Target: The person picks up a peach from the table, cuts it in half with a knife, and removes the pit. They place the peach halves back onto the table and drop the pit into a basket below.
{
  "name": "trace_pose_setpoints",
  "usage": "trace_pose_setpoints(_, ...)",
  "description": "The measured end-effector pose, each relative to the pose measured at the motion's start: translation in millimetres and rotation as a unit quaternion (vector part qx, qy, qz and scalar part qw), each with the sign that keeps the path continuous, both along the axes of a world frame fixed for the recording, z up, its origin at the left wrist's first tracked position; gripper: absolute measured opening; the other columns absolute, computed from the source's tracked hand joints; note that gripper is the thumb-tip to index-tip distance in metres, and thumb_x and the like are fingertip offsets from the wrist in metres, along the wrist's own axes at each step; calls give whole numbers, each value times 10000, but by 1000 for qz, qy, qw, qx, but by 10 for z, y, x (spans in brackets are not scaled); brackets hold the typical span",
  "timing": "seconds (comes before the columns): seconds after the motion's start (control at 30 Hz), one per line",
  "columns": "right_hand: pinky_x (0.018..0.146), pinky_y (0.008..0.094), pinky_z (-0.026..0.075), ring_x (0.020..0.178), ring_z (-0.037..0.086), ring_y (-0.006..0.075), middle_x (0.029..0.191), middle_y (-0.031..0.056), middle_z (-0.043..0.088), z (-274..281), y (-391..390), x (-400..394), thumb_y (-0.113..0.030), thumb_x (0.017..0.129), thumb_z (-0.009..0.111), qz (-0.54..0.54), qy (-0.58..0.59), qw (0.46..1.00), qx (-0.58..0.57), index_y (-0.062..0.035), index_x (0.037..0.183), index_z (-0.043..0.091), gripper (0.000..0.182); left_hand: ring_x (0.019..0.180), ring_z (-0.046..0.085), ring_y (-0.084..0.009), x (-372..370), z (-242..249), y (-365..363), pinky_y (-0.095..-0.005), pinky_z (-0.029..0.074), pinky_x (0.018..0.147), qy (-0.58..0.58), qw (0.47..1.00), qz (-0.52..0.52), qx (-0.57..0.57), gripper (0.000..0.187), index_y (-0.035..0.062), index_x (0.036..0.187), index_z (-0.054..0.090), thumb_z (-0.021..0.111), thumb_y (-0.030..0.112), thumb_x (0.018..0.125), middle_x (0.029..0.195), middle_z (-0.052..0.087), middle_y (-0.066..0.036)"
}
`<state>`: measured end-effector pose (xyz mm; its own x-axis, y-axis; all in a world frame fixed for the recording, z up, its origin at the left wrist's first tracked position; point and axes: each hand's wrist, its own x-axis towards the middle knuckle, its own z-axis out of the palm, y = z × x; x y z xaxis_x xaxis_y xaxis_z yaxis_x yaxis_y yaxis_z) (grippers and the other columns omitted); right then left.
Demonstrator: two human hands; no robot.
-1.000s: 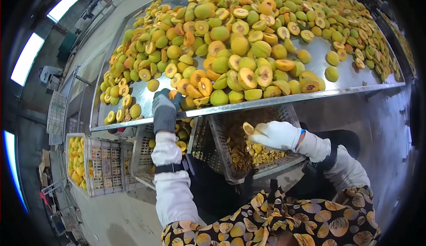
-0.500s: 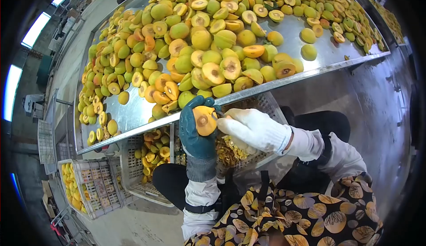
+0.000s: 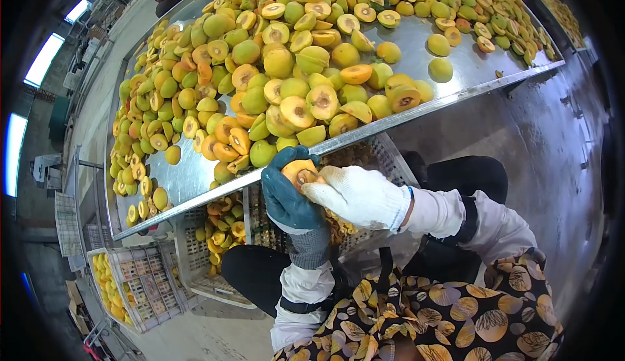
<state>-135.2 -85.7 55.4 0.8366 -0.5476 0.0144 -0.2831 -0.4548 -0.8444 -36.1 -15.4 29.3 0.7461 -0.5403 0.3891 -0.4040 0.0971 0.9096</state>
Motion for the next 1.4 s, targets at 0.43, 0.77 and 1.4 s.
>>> trace_pose_setpoints(0.43, 263, 234, 305, 317, 401, 90, 509, -19, 442, -16, -68, -103, -588, 994, 491, 91, 6, 758, 646, -83, 818, 527, 537, 913, 658, -221, 57, -75, 55, -365, 551, 836, 117, 982, -133, -59, 593, -23, 1222, 551, 290, 490, 1079, 1091, 659, -148)
trace_pose_setpoints(0.77, 338, 352, 407, 368, 520, 204, 514, 45, 528, 97, -209, -129, -583, 958, 553, 130, 90, 949, 274, -83, 809, 618, 525, 878, 670, -201, 466, 81, 196, -328, 537, 855, 37, 948, -306, 80, 565, -14, 1111, 640, 342, 464, 1077, 1035, 689, -134)
trace_pose_setpoints(1.4, 587, 489, 534, 659, 679, 398, 680, 214, 659, -368, -294, -235, -522, 924, 572, 50, 211, 963, -160, -17, 862, 645, 513, 855, 675, -365, 807, 166, -873, -448, 544, 730, -389, 834, 15, 391, 525, 0, 1115, 649, 682, 466, 873, 955, 654, -216)
